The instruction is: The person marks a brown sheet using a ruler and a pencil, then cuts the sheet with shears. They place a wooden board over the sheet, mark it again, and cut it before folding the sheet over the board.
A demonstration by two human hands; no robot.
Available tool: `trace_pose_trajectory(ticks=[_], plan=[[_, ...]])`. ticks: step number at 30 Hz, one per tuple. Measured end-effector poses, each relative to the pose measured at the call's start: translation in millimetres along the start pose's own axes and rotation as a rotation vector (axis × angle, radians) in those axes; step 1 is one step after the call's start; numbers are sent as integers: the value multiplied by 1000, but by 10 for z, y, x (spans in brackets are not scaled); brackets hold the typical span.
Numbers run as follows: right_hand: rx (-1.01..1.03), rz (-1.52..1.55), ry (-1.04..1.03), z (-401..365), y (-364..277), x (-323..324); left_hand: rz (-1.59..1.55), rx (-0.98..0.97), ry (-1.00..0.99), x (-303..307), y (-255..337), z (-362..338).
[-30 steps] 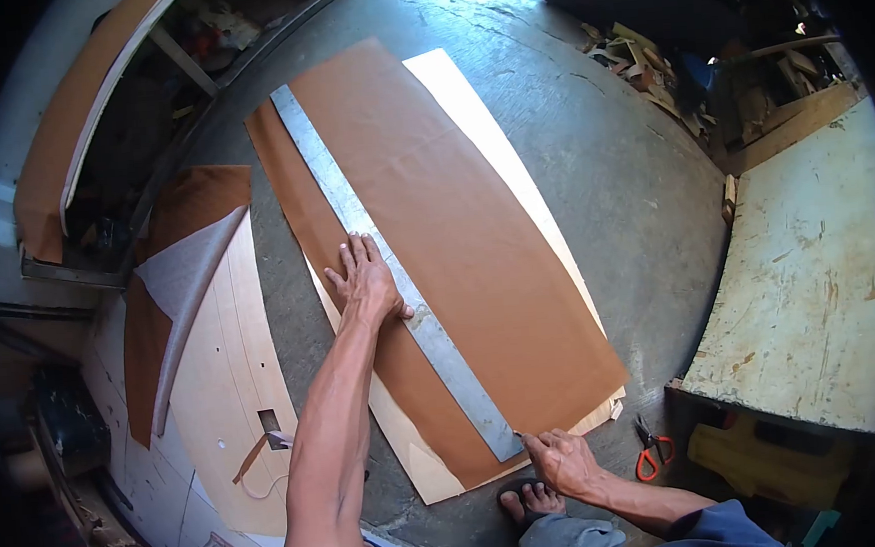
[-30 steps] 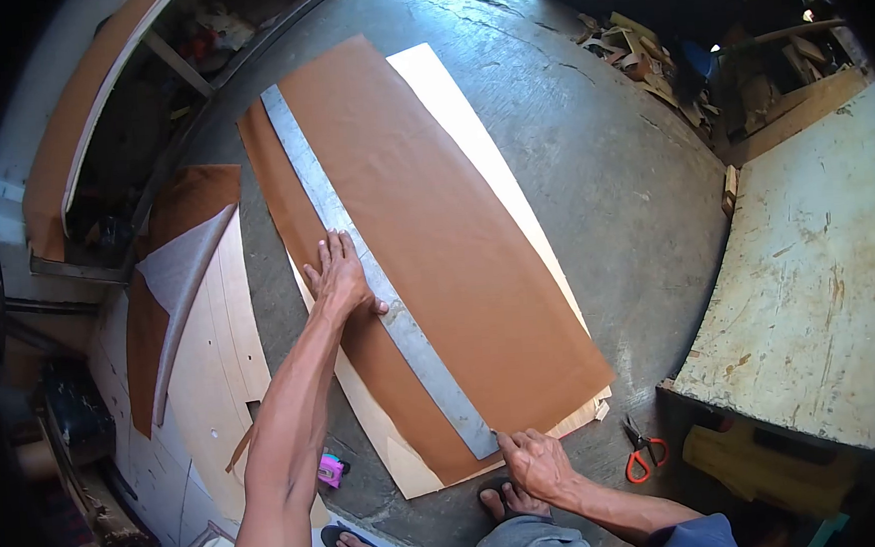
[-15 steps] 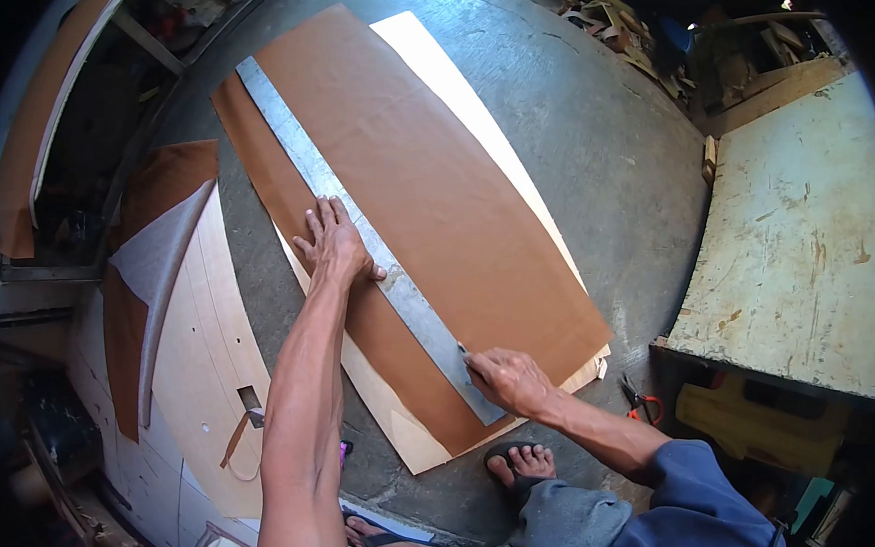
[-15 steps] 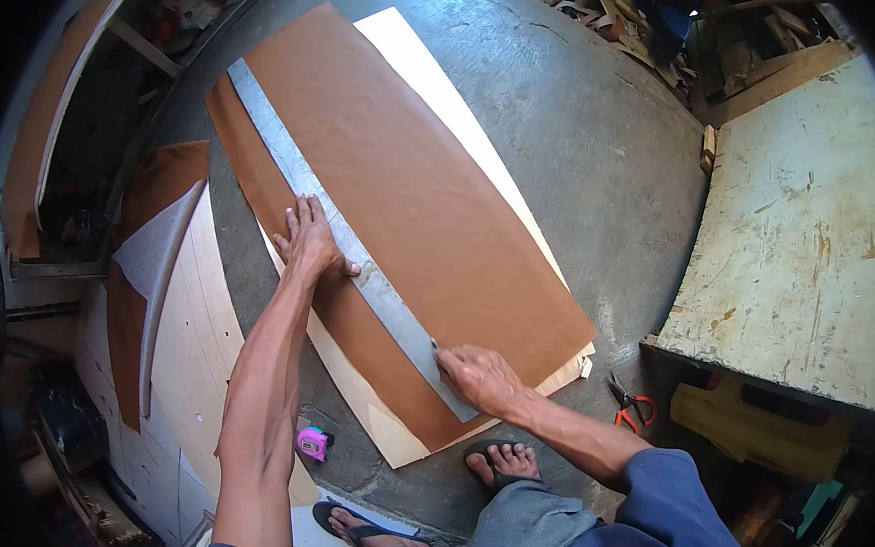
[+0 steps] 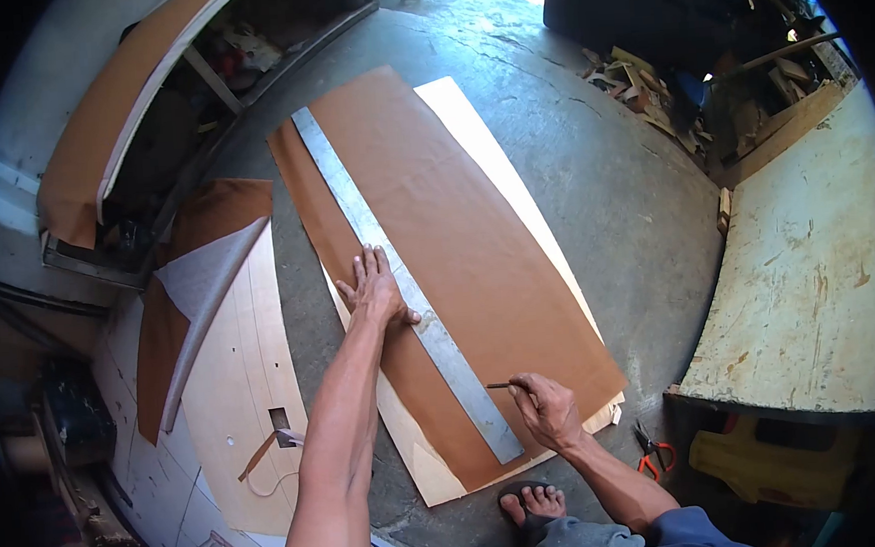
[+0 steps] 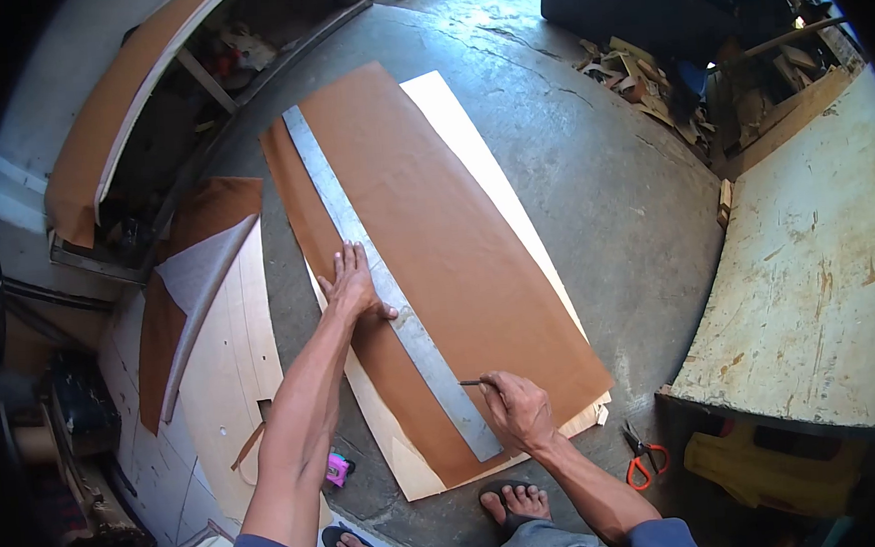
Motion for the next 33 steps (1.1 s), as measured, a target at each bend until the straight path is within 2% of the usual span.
trace_pose_trajectory(ticks=[2,6,7,8,10,11,13,14,17,19,22,25,27,28,31,33], plan=[[-142,197,53,112,66,71,-10,-5,-10,-12,-15,36],[-217,263,124,-31,257,151,-32,-3,-14,-21,-20,46],[-389,487,184,-175,505,55,-37,-13,-22,-25,-23,51],[-379,486,183,-240,672,60,-41,-11,-14,-17,-35,56],[-635,610,259,-473,1146,150,-51,-21,-24,-41,-35,71],[-635,608,258,-528,1276,226,-53,-22,-24,-60,-37,71],[-686,131,339,-573,1318,525,-62,-27,-12,-44,-38,69],[-684,132,344,-612,1310,567,-60,-29,-7,-33,-32,64],[-774,-115,-23,-631,942,712,-54,-44,6,-94,-45,7],[-791,-126,-33,-650,1049,725,-166,-41,174,-212,-106,-144],[-865,-151,-84,-796,1337,666,-357,-102,530,-558,-259,-623],[-913,-153,-109,-861,1418,583,-543,55,524,-1211,-350,-1194],[-902,-164,57,-867,1375,687,-666,88,432,-1766,-409,-1415],[-897,-163,56,-877,1373,677,-742,112,321,-1921,-349,-1585],[-841,-220,83,-841,1406,697,-790,147,312,-2334,-216,-1824],[-867,-104,-19,-839,1488,670,-821,145,340,-2394,-168,-1843]])
Point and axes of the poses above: each hand's wrist, its own z-axis towards the middle knuckle, its own x-axis out of the back of the hand, y = z × x, the point moved 6 cm from there along z, towards the middle knuckle, and after that the axes turned 15 degrees about -y, right-handed, at the moved point
